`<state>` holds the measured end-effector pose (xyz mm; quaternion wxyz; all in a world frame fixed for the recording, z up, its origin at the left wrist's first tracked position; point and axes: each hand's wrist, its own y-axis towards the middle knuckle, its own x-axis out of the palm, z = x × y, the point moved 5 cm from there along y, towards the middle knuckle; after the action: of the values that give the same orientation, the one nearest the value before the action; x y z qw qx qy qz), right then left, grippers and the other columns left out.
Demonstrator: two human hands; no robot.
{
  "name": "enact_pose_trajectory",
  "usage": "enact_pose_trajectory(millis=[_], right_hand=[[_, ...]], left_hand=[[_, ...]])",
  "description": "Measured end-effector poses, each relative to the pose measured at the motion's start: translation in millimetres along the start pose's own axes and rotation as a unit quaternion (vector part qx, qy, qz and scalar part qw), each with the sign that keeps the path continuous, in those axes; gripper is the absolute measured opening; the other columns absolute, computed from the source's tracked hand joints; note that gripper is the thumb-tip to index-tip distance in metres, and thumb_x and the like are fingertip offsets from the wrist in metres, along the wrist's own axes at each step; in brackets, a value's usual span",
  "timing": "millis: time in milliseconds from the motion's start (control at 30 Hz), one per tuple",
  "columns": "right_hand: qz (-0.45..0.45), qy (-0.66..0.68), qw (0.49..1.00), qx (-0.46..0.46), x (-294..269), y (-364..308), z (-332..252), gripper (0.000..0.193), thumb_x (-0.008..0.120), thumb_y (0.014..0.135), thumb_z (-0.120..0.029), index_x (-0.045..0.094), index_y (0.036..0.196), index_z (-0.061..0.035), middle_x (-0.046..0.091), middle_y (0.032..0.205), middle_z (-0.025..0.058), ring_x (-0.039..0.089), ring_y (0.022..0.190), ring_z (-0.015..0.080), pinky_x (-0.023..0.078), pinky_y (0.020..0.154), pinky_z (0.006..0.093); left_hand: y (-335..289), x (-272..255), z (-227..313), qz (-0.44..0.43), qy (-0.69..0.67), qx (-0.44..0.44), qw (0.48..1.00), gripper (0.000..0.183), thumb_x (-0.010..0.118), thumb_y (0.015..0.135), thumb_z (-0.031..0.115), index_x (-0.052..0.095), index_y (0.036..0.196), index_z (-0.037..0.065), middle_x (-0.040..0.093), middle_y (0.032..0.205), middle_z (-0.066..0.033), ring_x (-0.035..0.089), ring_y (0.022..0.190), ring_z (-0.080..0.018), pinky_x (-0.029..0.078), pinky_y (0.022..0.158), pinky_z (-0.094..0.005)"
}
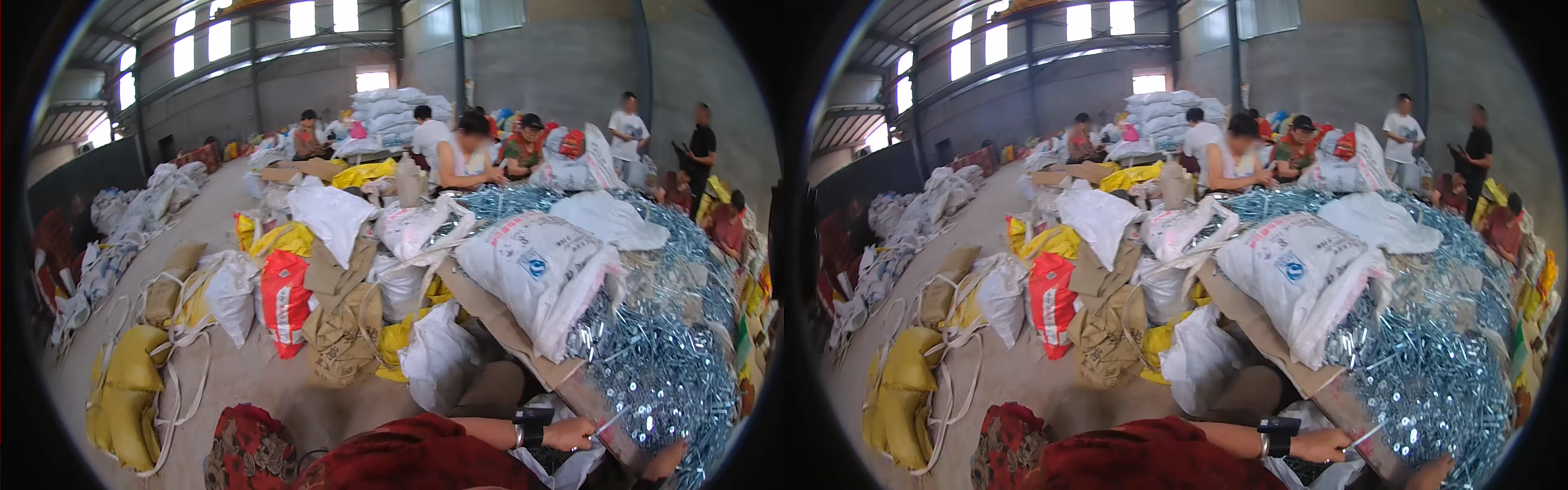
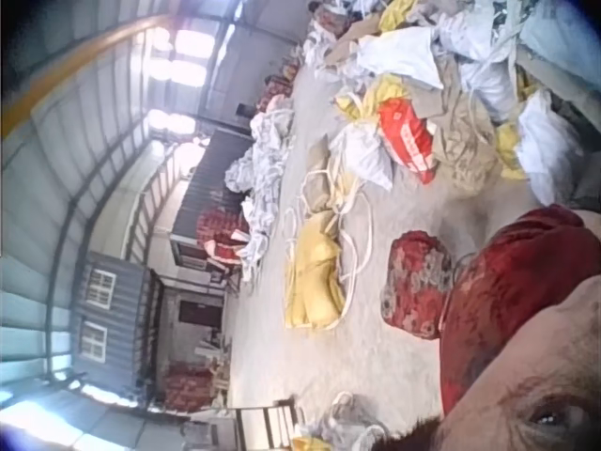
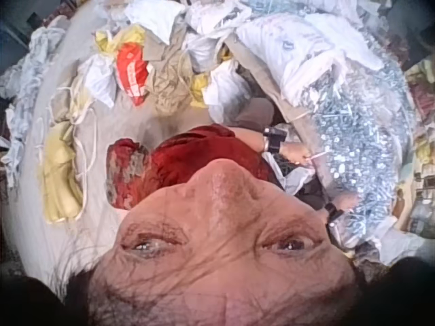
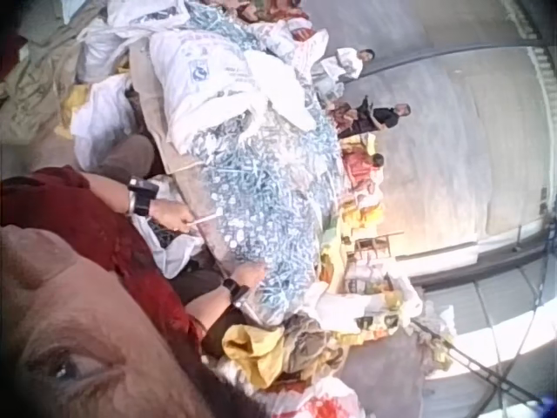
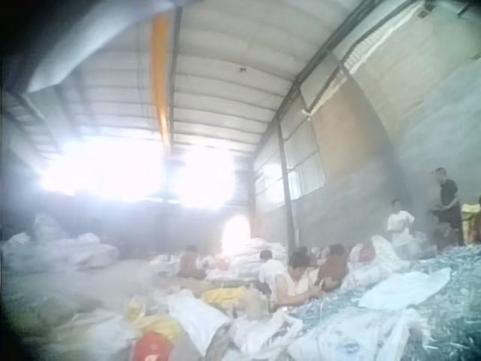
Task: Assembling washers and nuts onto metal bolts.
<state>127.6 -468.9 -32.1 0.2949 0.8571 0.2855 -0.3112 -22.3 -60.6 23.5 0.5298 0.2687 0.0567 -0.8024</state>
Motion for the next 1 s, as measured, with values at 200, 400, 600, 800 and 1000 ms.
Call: enact_pose_trajectory(millis=[200, 400, 600, 800, 1000], right_hand=[[-0.242, 0.502, 0.827, -0.074, -37.5, -96.7, -137.8, 0.012, 0.061, 0.08, 0.0, 0.051, 0.081, -0.0078, 0.058, 0.081, 0.0041, 0.053, 0.059, 0.0077, 0.045, 0.045, 0.0215], [-0.328, 0.551, 0.746, -0.18, -70.7, -127.8, -150.2, 0.016, 0.064, 0.079, -0.001, 0.049, 0.077, -0.0067, 0.052, 0.068, 0.0024, 0.049, 0.051, 0.0088, 0.043, 0.04, 0.023], [-0.372, 0.458, 0.803, -0.086, -119.6, -167.9, -178.1, 0.012, 0.069, 0.082, 0.005, 0.065, 0.092, 0.0001, 0.06, 0.079, 0.004, 0.053, 0.067, 0.011, 0.045, 0.059, 0.024], [-0.355, 0.485, 0.766, -0.226, -87.5, -146.0, -153.8, 0.014, 0.065, 0.082, -0.007, 0.053, 0.076, -0.0029, 0.049, 0.062, 0.0008, 0.043, 0.042, 0.0067, 0.036, 0.034, 0.0224], [-0.404, 0.427, 0.79, -0.177, -143.3, -174.9, -177.3, 0.01, 0.067, 0.083, -0.002, 0.058, 0.081, -0.0016, 0.053, 0.065, 0.001, 0.047, 0.051, 0.0085, 0.038, 0.044, 0.0233]], left_hand=[[-9.4, -4.1, -14.3, 0.024, 0.076, 0.002, 0.997, 0.028, 0.063, 0.078, 0.024, 0.059, 0.083, -0.004, 0.059, 0.077, -0.0217, 0.061, 0.077, -0.0387, 0.045, 0.066, -0.0472], [-1.8, 14.4, 22.0, -0.052, 0.088, 0.047, 0.994, 0.022, 0.065, 0.067, 0.02, 0.059, 0.069, -0.001, 0.058, 0.067, -0.0187, 0.061, 0.067, -0.0389, 0.045, 0.059, -0.0498], [-1.5, 18.1, 17.4, -0.009, 0.121, 0.108, 0.987, 0.021, 0.064, 0.067, 0.02, 0.06, 0.07, -0.001, 0.06, 0.066, -0.0194, 0.061, 0.065, -0.0392, 0.044, 0.057, -0.0494], [-0.5, 8.3, 33.1, -0.093, 0.105, 0.09, 0.986, 0.024, 0.06, 0.075, 0.023, 0.058, 0.079, -0.001, 0.059, 0.073, -0.0216, 0.059, 0.074, -0.0429, 0.044, 0.064, -0.0519], [-0.7, 1.8, 41.7, -0.111, 0.101, 0.096, 0.984, 0.024, 0.06, 0.074, 0.023, 0.058, 0.079, -0.001, 0.059, 0.073, -0.0211, 0.059, 0.074, -0.0429, 0.044, 0.064, -0.0518]])
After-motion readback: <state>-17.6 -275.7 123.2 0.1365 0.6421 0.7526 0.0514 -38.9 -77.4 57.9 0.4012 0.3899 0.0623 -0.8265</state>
